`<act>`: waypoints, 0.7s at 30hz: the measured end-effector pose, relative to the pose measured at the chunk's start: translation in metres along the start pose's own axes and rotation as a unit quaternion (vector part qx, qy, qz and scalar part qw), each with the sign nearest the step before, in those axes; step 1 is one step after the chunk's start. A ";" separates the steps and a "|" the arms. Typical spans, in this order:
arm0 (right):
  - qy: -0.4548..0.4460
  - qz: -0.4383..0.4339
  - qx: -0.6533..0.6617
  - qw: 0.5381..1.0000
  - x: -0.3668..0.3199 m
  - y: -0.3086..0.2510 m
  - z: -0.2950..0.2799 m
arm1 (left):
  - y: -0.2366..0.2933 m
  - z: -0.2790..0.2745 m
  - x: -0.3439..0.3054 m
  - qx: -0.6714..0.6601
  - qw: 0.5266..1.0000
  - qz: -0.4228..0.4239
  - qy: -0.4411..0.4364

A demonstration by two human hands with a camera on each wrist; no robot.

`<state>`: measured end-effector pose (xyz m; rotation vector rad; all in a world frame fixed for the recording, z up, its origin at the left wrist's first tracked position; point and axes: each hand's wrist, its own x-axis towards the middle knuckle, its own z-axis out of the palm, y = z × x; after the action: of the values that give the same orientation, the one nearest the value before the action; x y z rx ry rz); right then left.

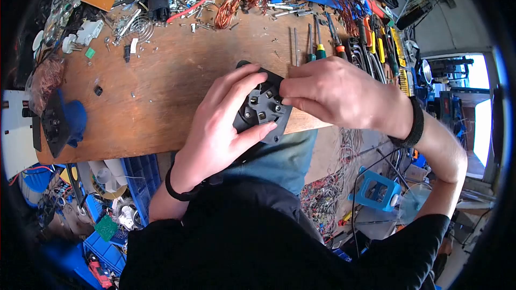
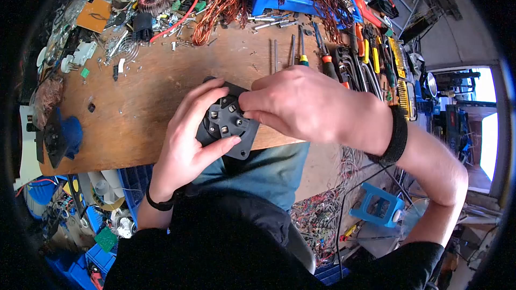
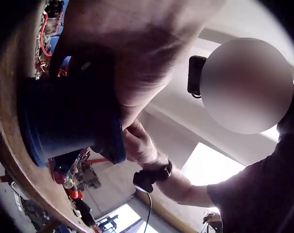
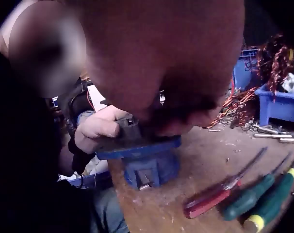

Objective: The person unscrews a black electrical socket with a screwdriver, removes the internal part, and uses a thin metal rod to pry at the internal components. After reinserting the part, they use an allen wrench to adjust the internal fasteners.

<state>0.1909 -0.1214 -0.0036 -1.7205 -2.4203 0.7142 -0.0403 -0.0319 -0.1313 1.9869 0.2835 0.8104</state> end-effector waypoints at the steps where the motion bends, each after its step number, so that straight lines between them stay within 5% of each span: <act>1: -0.001 0.001 -0.001 1.000 -0.001 0.001 0.001 | 0.000 0.000 0.001 -0.002 1.000 0.000 0.000; 8: 0.008 0.009 -0.005 1.000 -0.005 0.006 0.011 | 0.001 -0.003 0.002 0.007 1.000 0.000 -0.011; 16: -0.125 0.097 0.092 0.983 0.007 0.013 -0.012 | -0.001 -0.005 0.003 0.000 1.000 -0.002 -0.020; 21: -0.126 0.077 0.112 0.983 0.010 0.014 -0.012 | 0.001 -0.006 0.005 0.013 0.999 -0.011 -0.031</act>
<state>0.2032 -0.1050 -0.0011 -1.8340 -2.2601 1.2434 -0.0406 -0.0258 -0.1261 2.0256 0.2805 0.7329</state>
